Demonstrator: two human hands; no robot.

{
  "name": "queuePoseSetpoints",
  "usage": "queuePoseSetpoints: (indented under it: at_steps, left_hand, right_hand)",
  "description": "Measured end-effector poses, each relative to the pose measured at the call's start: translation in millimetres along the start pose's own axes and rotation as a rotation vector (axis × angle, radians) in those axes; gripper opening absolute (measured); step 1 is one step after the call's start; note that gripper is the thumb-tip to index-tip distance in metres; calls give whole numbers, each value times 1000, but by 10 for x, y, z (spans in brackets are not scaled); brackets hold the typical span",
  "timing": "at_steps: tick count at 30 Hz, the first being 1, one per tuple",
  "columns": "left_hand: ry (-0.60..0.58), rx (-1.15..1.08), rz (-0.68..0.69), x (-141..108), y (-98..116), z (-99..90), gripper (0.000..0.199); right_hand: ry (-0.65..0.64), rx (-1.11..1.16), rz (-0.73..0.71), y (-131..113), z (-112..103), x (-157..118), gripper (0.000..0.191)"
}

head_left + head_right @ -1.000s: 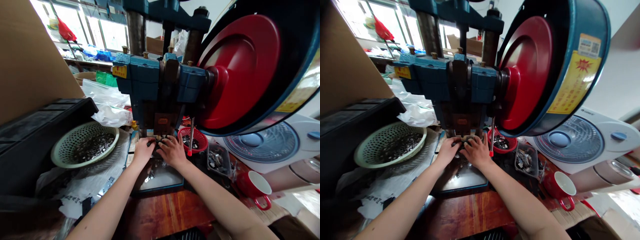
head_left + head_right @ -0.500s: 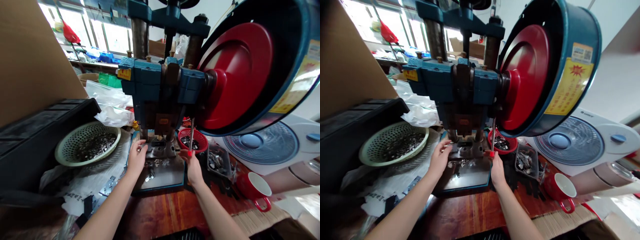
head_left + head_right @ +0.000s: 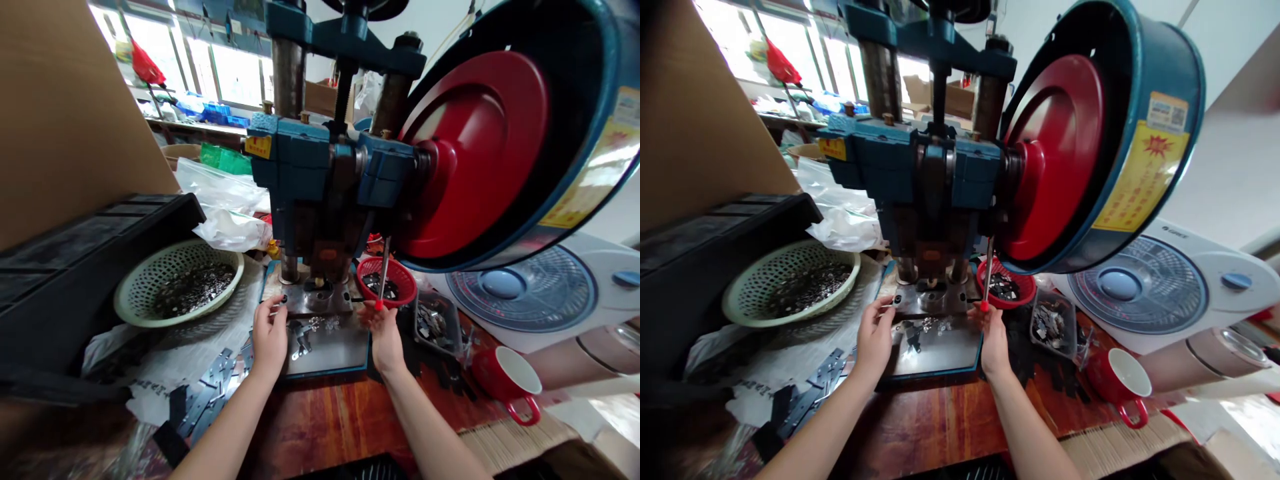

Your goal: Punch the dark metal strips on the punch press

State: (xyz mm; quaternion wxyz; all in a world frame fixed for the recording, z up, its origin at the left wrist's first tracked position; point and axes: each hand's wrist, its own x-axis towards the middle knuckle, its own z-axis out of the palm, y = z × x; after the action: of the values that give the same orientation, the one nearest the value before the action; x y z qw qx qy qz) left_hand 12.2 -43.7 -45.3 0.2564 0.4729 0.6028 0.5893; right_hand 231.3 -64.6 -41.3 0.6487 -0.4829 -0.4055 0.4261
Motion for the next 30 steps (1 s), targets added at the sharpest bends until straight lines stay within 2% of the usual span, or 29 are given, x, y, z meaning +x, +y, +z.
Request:
queuePoseSetpoints:
  at_steps: [3, 8, 10, 12, 15, 19, 22, 24, 26, 28, 30]
  left_hand:
    - [15, -45, -52, 10, -1, -12, 27]
    - [76, -144, -147, 19, 27, -30, 27]
    - [82, -186, -176, 31, 10, -48, 27]
    - [73, -209, -191, 49, -30, -74, 28]
    - [1, -190, -174, 71, -80, -127, 33]
    - [-153, -127, -117, 28, -19, -192, 26]
    - [-355, 93, 79, -59, 76, -194, 17]
    - [-453, 314, 248, -114, 114, -168, 18]
    - [-460, 477, 345, -155, 119, -136, 21]
    - [-419, 576, 392, -183, 100, -118, 22]
    - [-373, 647, 424, -204, 73, -120, 22]
  right_hand:
    - [-19, -214, -42, 15, 130, 85, 46]
    - [-160, -641, -247, -70, 525, 462, 35]
    - [-180, -654, -209, -82, 640, 584, 31]
    - [-164, -576, -137, -68, 692, 658, 24]
    - [-110, -472, -82, -36, 638, 707, 19]
    - [6, -367, -47, -60, 363, 707, 23]
    - [90, -297, -64, -109, 154, 586, 27]
    - [114, -316, -128, -124, 115, 421, 29]
    - [12, -469, -238, -118, 180, 215, 25]
    - [-284, -753, -374, -99, 317, 20, 18]
    - [-445, -1011, -473, -76, 460, -115, 16]
